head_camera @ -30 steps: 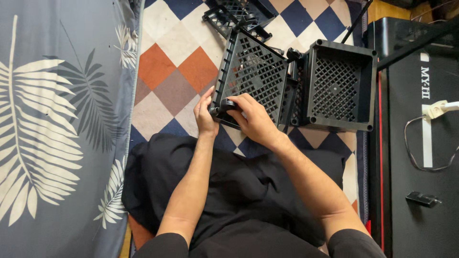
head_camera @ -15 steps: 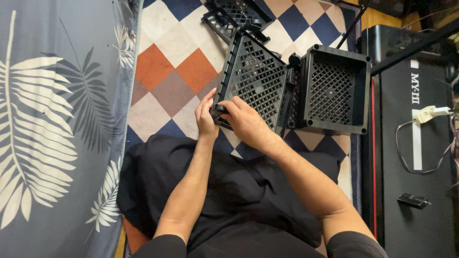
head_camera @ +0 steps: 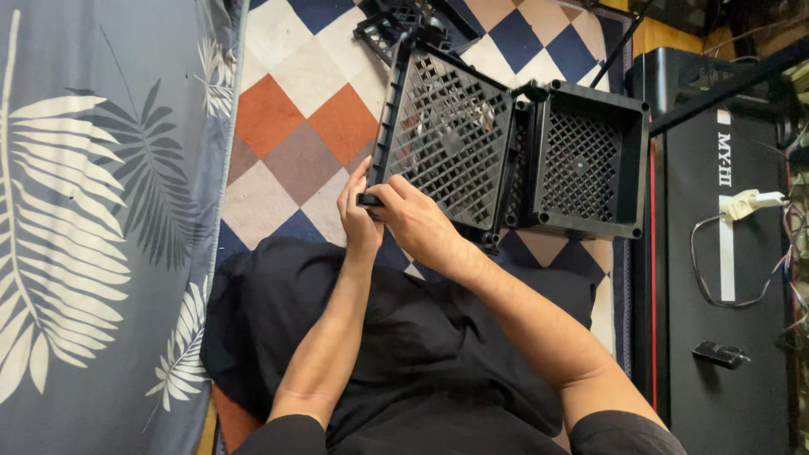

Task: The person unpacks a cardboard box containing black plastic crate parts and small connectors. They remove the crate sections and connectors, then proceed to assemble the crate by inserting the connectors into the corners of the crate sections.

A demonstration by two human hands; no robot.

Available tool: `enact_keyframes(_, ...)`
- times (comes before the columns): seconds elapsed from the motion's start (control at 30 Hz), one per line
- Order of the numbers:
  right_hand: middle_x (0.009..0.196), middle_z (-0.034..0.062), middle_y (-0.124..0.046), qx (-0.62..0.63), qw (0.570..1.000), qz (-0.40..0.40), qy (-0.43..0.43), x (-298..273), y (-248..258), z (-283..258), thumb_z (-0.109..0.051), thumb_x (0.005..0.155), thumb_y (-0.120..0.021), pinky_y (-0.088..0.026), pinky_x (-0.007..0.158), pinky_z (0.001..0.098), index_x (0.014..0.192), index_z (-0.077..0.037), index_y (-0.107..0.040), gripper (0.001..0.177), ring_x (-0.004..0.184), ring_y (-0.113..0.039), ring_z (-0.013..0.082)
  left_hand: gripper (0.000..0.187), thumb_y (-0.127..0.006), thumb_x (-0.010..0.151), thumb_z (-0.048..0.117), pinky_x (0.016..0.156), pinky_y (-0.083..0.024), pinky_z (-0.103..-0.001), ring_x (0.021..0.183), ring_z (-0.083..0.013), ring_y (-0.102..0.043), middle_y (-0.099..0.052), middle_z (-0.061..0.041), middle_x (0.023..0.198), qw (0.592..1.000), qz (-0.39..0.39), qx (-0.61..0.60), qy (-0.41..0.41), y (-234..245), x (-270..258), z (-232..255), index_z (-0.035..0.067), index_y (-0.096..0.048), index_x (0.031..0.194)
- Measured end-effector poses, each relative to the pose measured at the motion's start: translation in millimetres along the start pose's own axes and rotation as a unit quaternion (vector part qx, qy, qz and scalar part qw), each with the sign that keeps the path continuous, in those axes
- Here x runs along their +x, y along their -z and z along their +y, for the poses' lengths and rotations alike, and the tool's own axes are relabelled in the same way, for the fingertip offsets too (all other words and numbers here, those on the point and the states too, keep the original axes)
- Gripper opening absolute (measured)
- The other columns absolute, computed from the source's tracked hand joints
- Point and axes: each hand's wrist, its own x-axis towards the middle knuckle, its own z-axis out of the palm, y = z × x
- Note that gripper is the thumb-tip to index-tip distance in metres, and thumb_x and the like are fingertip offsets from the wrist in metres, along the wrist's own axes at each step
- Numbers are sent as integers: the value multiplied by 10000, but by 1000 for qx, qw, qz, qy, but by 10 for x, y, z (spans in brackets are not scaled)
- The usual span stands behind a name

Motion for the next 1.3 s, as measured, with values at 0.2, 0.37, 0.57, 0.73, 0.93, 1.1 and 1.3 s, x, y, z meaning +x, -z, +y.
enact_keyframes(0.2,1006,146,-535,21,999,36,-33,-77,-86,17,-70,950,-660,-534,756,411,1187,-25,-597,249,891,-602,332,448,-396,1024,87,857,-539,-287,940,-175,-681,-702,-176,1164,1000,-1,10,-3,-59,-35,11,-138,-584,1363)
enact_keyframes(0.37,992,135,-531,19,999,26,-5,-72,-58,59,-61,913,-668,-544,752,413,1182,-29,-596,281,891,-607,335,442,-403,1008,93,858,-542,-284,936,-172,-686,-704,-161,1142,1000,1,6,8,-97,-38,39,-131,-591,1340)
enact_keyframes(0.57,1003,137,-538,31,1000,1,-3,-77,28,43,-63,934,-674,-548,753,411,1227,-42,-579,309,877,-621,334,459,-436,1031,121,777,-509,-279,854,-154,-638,-682,-143,1068,999,-14,27,22,-55,-58,19,-120,-613,1379)
enact_keyframes(0.73,996,127,-583,39,996,74,-42,-97,142,12,-95,936,-713,-545,726,388,1307,-90,-575,395,836,-635,316,468,-471,1012,107,798,-499,-262,863,-140,-619,-688,-131,1066,997,-19,74,-3,-114,30,45,-136,-634,1378)
enact_keyframes(0.93,928,94,-586,94,984,107,-105,-97,106,24,-206,897,-816,-534,641,336,1394,-89,-563,570,697,-620,218,454,-463,968,99,876,-558,-283,947,-161,-691,-712,-142,1122,999,-33,31,-6,-186,50,111,-138,-600,1330)
enact_keyframes(1.1,853,42,-586,116,981,93,-124,-258,159,138,-304,792,-902,-521,595,300,1347,-43,-546,710,651,-583,147,457,-462,975,80,856,-554,-281,932,-161,-688,-709,-146,1128,999,-39,6,-4,-158,54,209,-144,-587,1353)
enact_keyframes(1.3,913,78,-605,37,994,83,-67,-471,120,5,-323,861,-864,-531,642,342,1212,-89,-592,502,737,-633,224,459,-451,972,83,811,-558,-255,891,-137,-693,-718,-140,1127,1000,-21,-16,10,-154,73,213,-136,-569,1358)
